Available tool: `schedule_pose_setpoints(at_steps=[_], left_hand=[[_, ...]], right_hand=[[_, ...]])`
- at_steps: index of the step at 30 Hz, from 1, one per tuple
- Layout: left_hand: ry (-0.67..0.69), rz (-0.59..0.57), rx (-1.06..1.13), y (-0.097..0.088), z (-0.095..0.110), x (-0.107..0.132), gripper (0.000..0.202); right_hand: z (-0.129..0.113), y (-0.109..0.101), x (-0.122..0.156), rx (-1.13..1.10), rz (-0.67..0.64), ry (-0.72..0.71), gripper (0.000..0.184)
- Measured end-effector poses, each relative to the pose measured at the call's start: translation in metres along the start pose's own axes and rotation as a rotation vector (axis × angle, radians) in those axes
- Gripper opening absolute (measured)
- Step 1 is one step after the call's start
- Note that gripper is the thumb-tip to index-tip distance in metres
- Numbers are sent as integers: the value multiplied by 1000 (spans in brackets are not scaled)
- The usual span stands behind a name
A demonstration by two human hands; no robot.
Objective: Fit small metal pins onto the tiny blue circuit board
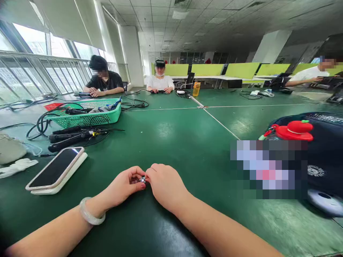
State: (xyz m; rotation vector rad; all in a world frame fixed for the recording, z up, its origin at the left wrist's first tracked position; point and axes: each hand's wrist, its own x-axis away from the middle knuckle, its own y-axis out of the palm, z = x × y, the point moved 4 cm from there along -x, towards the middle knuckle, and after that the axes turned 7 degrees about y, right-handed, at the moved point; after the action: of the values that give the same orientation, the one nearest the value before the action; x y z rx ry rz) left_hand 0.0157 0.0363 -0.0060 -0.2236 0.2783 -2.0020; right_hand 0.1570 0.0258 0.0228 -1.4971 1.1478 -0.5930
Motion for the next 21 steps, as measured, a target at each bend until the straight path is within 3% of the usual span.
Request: schedule_pose_setpoints(at_steps=[12, 21], left_hand=[[24, 43, 144, 0, 0, -3, 20], [24, 49, 147, 0, -5, -3, 30]], right_hand=[[6, -5, 4, -87, 8, 0, 20], [4, -3, 2, 68, 25, 87, 26]])
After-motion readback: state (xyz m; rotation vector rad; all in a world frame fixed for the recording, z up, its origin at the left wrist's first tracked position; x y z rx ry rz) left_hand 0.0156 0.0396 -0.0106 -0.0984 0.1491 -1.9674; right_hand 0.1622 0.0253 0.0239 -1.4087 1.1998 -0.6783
